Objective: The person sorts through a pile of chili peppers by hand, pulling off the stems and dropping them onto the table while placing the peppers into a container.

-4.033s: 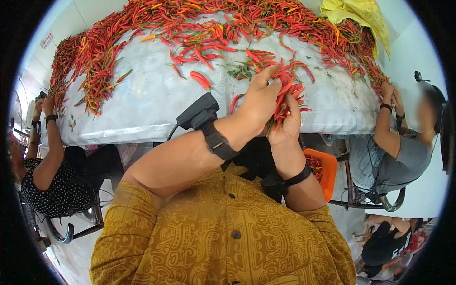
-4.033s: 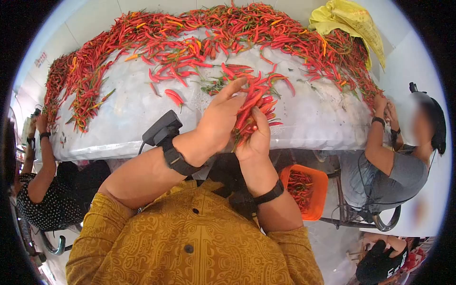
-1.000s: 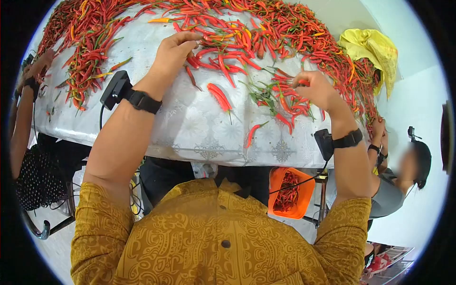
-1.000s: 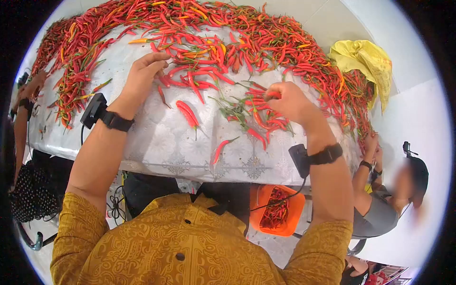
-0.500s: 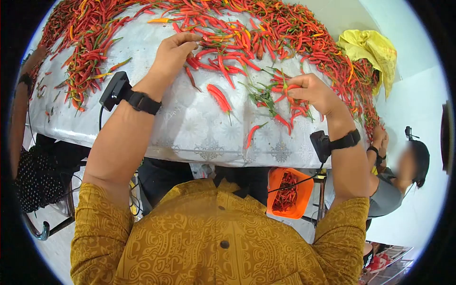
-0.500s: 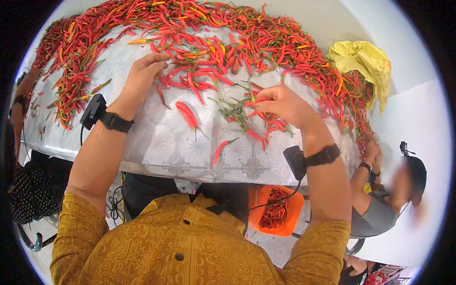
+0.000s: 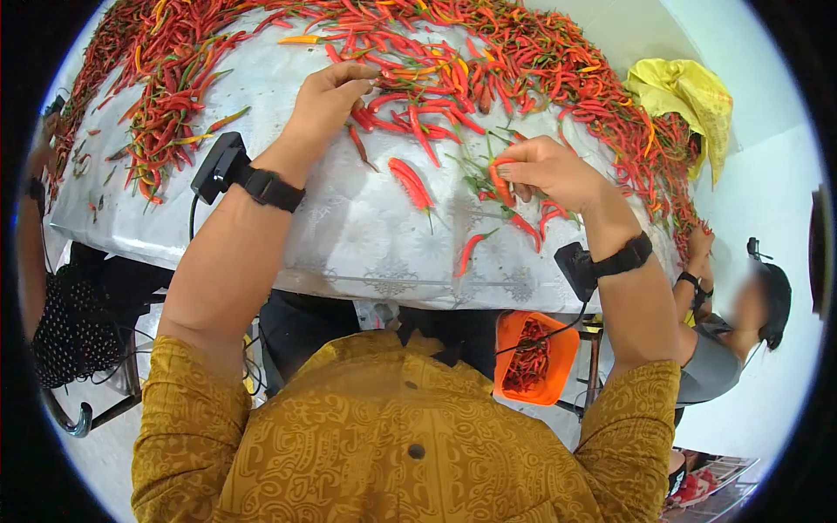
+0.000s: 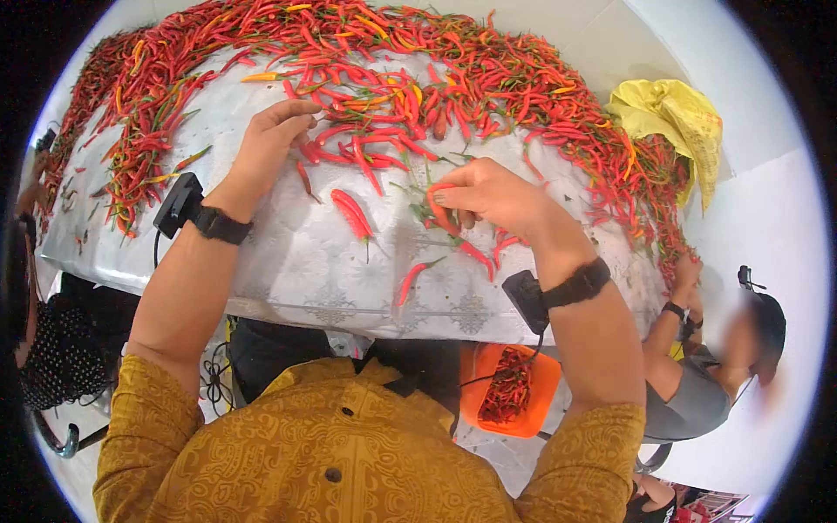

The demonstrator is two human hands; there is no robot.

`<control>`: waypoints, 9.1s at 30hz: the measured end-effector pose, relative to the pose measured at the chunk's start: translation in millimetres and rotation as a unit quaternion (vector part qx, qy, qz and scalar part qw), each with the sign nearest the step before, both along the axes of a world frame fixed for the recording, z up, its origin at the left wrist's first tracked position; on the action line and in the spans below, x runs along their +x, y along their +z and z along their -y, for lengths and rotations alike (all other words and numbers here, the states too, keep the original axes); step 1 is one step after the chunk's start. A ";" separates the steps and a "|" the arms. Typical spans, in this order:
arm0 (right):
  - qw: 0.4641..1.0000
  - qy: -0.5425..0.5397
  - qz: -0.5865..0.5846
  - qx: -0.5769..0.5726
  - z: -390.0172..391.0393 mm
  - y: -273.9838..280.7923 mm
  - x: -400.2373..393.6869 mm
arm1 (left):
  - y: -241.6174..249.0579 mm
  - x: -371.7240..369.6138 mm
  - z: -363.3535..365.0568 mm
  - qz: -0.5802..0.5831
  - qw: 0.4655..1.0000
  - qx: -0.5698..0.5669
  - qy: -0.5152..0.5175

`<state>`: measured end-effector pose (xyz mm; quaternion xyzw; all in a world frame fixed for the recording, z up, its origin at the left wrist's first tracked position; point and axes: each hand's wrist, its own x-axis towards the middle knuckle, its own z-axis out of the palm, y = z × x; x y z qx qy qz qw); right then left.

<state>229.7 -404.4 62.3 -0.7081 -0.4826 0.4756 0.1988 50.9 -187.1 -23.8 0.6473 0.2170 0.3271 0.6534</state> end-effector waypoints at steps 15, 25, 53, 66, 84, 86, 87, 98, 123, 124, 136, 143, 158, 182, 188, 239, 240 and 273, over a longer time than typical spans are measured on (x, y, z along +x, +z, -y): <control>0.966 0.016 0.248 0.076 -1.7 1.7 -31.7 | -2.2 -0.2 -0.1 0.017 1.000 -0.009 -0.005; 0.962 -0.050 0.232 0.138 -1.8 7.6 -30.9 | -2.5 -1.5 -2.7 -0.016 0.999 0.027 0.008; 0.954 -0.235 -0.076 0.168 27.3 -22.0 53.6 | -4.3 0.5 -3.6 0.010 1.000 0.002 -0.006; 0.852 -0.312 -0.350 0.234 36.1 -20.4 44.8 | -6.3 1.4 -4.9 0.016 1.000 0.003 0.002; 0.967 -0.003 0.248 0.050 -9.8 -26.5 63.7 | -5.0 0.5 -4.4 0.003 1.000 0.005 -0.003; 0.975 -0.057 0.212 0.044 -3.5 -12.3 58.3 | -6.0 0.9 -4.8 0.005 1.000 0.007 -0.004; 0.978 -0.111 0.174 0.038 0.2 -8.0 58.3 | -6.3 1.0 -5.0 0.005 1.000 0.006 -0.005; 0.924 0.077 0.372 0.038 35.4 -28.9 73.8 | -0.8 -0.3 0.3 -0.001 1.000 0.011 0.005; 0.908 -0.069 0.398 0.113 48.5 -19.4 64.5 | -7.0 -0.5 -7.8 0.002 1.000 0.001 -0.011; 0.908 -0.068 0.398 0.113 46.5 -11.7 59.6 | -6.6 0.0 -7.2 0.015 1.000 -0.005 -0.002; 0.873 0.062 0.469 0.123 70.9 -16.2 41.7 | -7.9 0.3 -6.9 0.003 1.000 0.004 -0.006; 0.867 0.057 0.478 0.127 69.1 -28.8 49.1 | -7.3 -0.8 -7.6 0.014 1.000 0.004 -0.008; 0.928 0.054 0.359 0.088 32.1 -21.5 -2.5 | -6.1 -1.3 -4.9 0.026 1.000 -0.006 -0.005; 0.822 0.169 0.523 0.151 20.4 -21.7 18.7 | -7.5 1.1 -6.6 0.023 1.000 -0.010 -0.003; 0.828 0.069 0.546 0.105 36.6 18.0 13.9 | -10.3 1.4 -9.5 0.024 1.000 0.005 -0.005; 0.942 -0.211 0.261 0.013 81.1 -40.1 102.9 | -8.0 0.4 -8.9 0.017 1.000 -0.018 0.007; 0.942 -0.211 0.261 0.013 81.0 -40.9 104.2 | -7.7 0.6 -8.5 0.017 1.000 -0.018 0.007; 0.876 -0.199 0.435 0.059 67.8 2.7 72.5 | -7.0 -0.1 -8.3 0.029 0.999 -0.028 0.006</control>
